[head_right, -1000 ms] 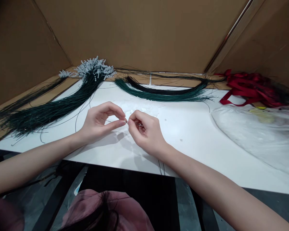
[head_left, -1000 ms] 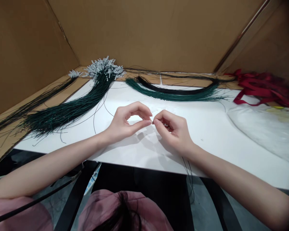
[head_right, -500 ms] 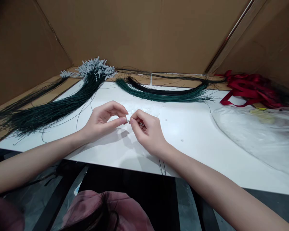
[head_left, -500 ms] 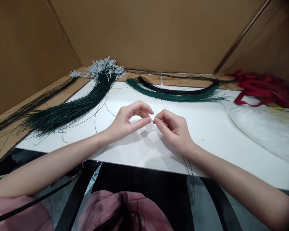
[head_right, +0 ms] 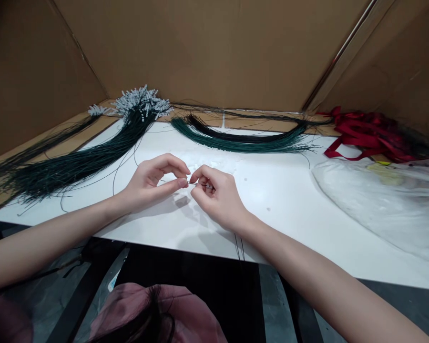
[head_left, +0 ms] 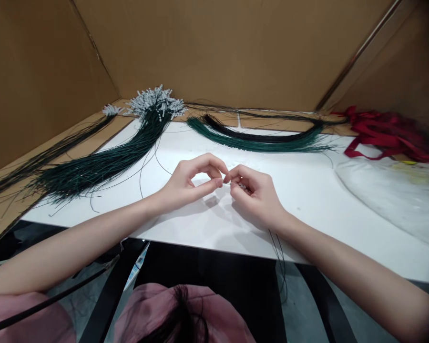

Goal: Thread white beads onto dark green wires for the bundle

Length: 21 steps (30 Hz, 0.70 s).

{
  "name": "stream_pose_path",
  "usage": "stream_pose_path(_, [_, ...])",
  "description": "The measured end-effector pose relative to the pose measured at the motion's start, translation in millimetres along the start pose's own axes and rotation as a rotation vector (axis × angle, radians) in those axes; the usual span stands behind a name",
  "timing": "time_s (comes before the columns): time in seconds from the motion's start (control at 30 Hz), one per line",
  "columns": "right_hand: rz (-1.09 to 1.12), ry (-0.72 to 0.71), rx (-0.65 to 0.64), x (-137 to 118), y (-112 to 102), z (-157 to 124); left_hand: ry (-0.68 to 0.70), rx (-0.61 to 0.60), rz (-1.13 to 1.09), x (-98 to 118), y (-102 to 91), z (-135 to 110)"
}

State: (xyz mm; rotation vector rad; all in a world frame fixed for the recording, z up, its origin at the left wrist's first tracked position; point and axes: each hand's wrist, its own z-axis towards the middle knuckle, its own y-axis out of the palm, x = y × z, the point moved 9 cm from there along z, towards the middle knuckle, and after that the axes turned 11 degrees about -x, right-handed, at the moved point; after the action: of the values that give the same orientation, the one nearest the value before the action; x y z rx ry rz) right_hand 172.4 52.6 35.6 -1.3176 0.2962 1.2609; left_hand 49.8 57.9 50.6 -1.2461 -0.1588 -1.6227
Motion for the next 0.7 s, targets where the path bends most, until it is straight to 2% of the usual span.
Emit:
stream_pose_path(0.27, [-0.022, -0.033, -0.025, -4.4, 0.5, 0.8, -0.005, -0.003, 0.035, -1.7, -1.4, 0.0])
stream_pose_path(0.47, [-0.097, -0.093, 0.05, -12.5, -4.8, -0.7, -0.006, 0.034, 0.013, -2.3, -5.8, 0.5])
stream_pose_path(0.7, [-0.082, -0.059, 0.045, -7.9, -2.2, 0.0, 0.003, 0.037, 0.006, -4.6, -7.9, 0.5])
